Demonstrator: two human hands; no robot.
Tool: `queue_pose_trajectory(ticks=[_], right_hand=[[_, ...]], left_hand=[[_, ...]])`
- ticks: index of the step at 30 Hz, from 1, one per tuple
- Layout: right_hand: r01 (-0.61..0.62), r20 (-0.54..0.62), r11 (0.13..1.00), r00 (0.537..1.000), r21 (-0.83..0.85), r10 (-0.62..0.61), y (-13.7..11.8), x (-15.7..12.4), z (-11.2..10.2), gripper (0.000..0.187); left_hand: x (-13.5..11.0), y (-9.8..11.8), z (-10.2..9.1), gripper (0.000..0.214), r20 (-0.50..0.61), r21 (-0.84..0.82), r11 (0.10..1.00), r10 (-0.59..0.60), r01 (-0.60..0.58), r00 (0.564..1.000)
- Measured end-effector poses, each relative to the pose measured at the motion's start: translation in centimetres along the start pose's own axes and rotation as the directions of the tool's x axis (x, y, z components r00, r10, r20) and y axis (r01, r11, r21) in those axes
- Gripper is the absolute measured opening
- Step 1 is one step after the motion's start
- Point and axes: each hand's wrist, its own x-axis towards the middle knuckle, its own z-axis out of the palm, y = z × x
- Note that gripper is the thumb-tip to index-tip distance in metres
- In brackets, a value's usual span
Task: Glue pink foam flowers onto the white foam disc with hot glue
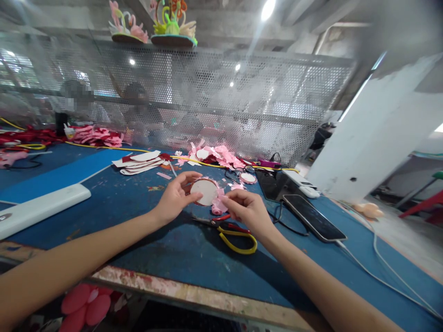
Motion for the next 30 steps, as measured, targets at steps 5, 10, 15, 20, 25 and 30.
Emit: queue_pose_trajectory(ticks=[5,10,15,20,25,30], right_hand=[[-0.059,0.036,0.998,0.998,0.030,0.058,-0.08,0.06,-0.07,0.031],[-0.052,0.002,0.999,0.999,-0.010,0.052,0.31,0.16,-0.04,0.031],[0.015,-0.056,0.994,0.998,-0.109,-0.021,0.65,0.05,0.16,0.031],[0.041,-0.085,0.978,0.995,-0.205,-0.060,0.60,-0.21,0.27,0.029],[0.056,-0.082,0.960,0.993,-0.274,-0.081,0.52,-0.27,0.19,0.027],[0.044,-0.084,0.960,0.994,-0.276,-0.070,0.58,-0.29,0.17,0.027]], left_hand=[[-0.02,-0.10,-0.01,0.042,0.004,-0.020,1.000,0.002,-0.001,1.000],[-0.08,-0.13,0.07,0.042,0.004,-0.014,1.000,-0.013,0.013,1.000],[-0.09,0.04,0.19,0.041,0.016,0.007,1.000,-0.001,0.001,1.000],[-0.20,0.27,0.38,0.039,0.019,0.001,1.000,-0.011,0.011,1.000],[-0.34,0.37,0.45,0.040,0.022,-0.030,0.999,-0.036,0.037,0.999],[-0.30,0.20,0.37,0.041,0.041,-0.049,0.996,-0.073,0.075,0.997]])
